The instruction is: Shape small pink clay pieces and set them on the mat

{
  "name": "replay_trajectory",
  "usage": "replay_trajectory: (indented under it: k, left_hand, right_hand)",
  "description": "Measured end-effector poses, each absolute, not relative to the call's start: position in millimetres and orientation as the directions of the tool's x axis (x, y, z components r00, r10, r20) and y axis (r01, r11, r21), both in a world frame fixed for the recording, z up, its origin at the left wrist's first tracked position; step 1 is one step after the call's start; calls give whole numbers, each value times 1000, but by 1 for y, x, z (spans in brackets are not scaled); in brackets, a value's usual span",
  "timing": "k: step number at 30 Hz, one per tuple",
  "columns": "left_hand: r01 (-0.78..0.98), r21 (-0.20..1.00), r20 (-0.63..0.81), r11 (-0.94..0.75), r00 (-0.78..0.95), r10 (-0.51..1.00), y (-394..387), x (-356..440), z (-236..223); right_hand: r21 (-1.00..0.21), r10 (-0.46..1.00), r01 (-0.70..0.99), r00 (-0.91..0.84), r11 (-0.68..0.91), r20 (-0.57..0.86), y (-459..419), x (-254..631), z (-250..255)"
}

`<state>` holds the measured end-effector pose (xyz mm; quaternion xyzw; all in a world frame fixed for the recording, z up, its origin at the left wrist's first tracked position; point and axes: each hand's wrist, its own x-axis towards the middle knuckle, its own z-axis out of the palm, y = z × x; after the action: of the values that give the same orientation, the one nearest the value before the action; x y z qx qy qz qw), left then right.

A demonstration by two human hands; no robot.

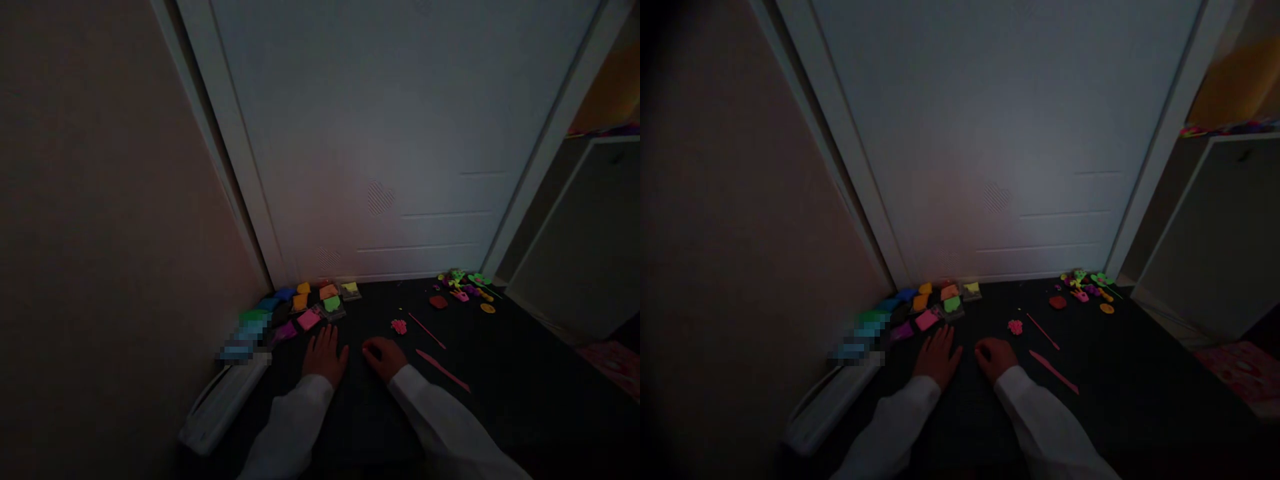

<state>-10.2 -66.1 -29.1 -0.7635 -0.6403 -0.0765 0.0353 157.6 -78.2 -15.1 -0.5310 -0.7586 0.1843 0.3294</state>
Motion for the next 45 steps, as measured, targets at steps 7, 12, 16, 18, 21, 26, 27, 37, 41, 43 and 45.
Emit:
replay_trajectory:
  k: [7,12,16,18,21,26,27,37,41,43,45]
  left_hand:
    - [973,45,166,-224,214,963,-74,-9,-23]
    - [920,42,157,-389,379,912,-126,-26,-23]
    - [917,44,144,-397,387,911,-148,-32,-21]
    - [921,54,130,-385,376,917,-144,-31,-19]
    - [939,75,118,-335,325,938,-125,-25,-17]
    - [962,99,132,-255,241,961,-92,-19,-17]
    - [964,101,133,-245,231,964,-89,-19,-18]
    - [959,85,183,-270,251,950,-85,-22,-26]
    - [959,93,163,-267,250,954,-85,-22,-23]
    - [960,98,160,-261,244,957,-86,-21,-21]
    - [962,103,154,-253,236,960,-87,-21,-19]
  right_hand:
    - [-639,944,701,-174,318,279,-76,158,-18]
    - [-643,944,694,-185,323,275,-76,158,-18]
    - [-658,941,673,-207,336,269,-76,158,-17]
    - [-661,941,670,-213,337,264,-77,159,-17]
    - [-658,940,672,-220,340,260,-77,160,-15]
    - [-662,946,676,-207,323,250,-77,160,-15]
    - [-662,947,679,-200,319,251,-77,160,-15]
    - [-674,949,670,-178,311,261,-75,160,-19]
    - [-677,948,665,-190,316,256,-74,160,-19]
    - [-678,948,664,-193,315,251,-74,160,-19]
    - [-680,949,663,-194,313,247,-74,160,-18]
